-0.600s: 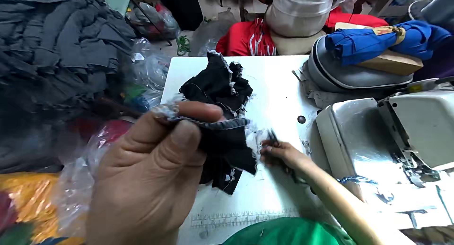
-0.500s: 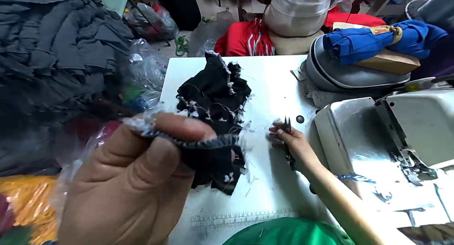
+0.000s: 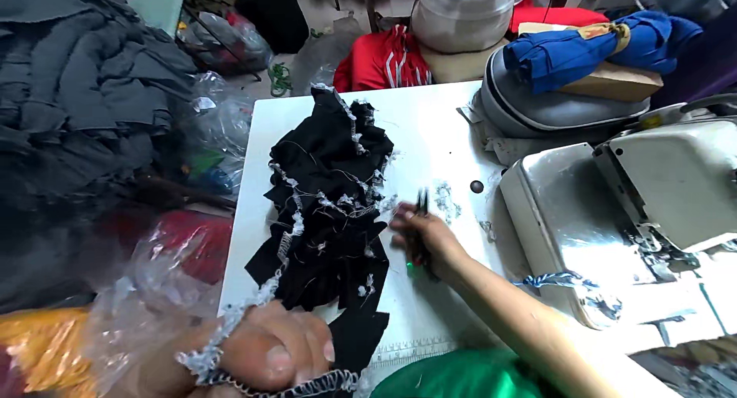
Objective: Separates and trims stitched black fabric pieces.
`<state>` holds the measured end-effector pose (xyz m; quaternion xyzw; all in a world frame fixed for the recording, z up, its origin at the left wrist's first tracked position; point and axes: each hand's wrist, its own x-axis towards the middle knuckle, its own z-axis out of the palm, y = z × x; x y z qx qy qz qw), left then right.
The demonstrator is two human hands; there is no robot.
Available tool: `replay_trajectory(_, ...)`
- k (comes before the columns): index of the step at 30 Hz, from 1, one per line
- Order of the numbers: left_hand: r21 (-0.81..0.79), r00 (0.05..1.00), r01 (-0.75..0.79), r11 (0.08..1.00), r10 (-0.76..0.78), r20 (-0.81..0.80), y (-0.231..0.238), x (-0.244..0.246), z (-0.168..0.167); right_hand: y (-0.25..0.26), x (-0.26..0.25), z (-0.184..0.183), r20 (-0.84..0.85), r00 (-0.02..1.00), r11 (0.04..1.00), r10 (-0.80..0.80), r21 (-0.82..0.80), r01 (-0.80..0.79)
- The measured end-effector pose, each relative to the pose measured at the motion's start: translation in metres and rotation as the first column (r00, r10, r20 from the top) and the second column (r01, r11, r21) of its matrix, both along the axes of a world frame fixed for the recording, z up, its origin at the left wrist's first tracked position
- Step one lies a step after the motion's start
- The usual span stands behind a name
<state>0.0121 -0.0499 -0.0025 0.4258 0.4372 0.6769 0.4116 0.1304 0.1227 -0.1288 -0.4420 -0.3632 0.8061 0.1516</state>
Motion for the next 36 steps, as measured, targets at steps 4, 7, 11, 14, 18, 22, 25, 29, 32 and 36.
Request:
replay_trajectory(4, -0.125, 0.998, -0.002, 0.992, -0.006, -0.069, -0.012, 0.002, -0.016, 0.016, 0.013, 0.028, 0.043, 0.981, 0.97, -0.19, 0.16, 0.181)
replay_trajectory(7, -0.198, 0.998, -0.045, 0.979, 0.035, -0.053, -0.008, 0.023, -0.033, 0.008, 0.035, 0.051, 0.043, 0.999, 0.978, -0.003, 0.209, -0.006)
replay_trajectory(11, -0.319, 0.985, -0.13, 0.939, 0.159, 0.069, -0.005, 0.05, -0.046, -0.004, 0.063, 0.074, 0.118, 0.981, 0.962, 0.152, 0.21, -0.175)
replay_trajectory(14, -0.36, 0.979, -0.133, 0.924, 0.178, 0.095, -0.002, 0.058, -0.048, -0.01, 0.085, 0.082, 0.059, 0.983, 0.966, 0.175, 0.184, -0.183)
replay_trajectory(18, -0.424, 0.975, -0.196, 0.884, 0.22, 0.008, 0.006, 0.065, -0.049, -0.024, 0.114, 0.086, -0.023, 0.954, 0.885, 0.299, 0.38, -0.268)
replay_trajectory(22, -0.454, 0.951, -0.262, 0.852, 0.307, 0.028, 0.018, 0.075, -0.058, -0.044, 0.138, 0.086, -0.088, 0.926, 0.815, 0.367, 0.51, -0.274)
replay_trajectory(25, -0.412, 0.944, -0.24, 0.879, 0.311, 0.114, 0.022, 0.079, -0.061, -0.053, 0.145, 0.085, -0.081, 0.909, 0.839, 0.408, 0.425, -0.339)
replay_trajectory(29, -0.375, 0.941, -0.227, 0.899, 0.301, 0.154, 0.027, 0.079, -0.06, -0.055, 0.145, 0.082, -0.08, 0.895, 0.869, 0.44, 0.29, -0.401)
replay_trajectory(32, -0.36, 0.946, -0.224, 0.906, 0.292, 0.144, 0.031, 0.077, -0.059, -0.055, 0.142, 0.082, -0.065, 0.894, 0.881, 0.443, 0.218, -0.42)
replay_trajectory(36, -0.346, 0.955, -0.203, 0.916, 0.264, 0.137, 0.032, 0.075, -0.06, -0.052, 0.135, 0.082, -0.036, 0.9, 0.893, 0.433, 0.148, -0.424)
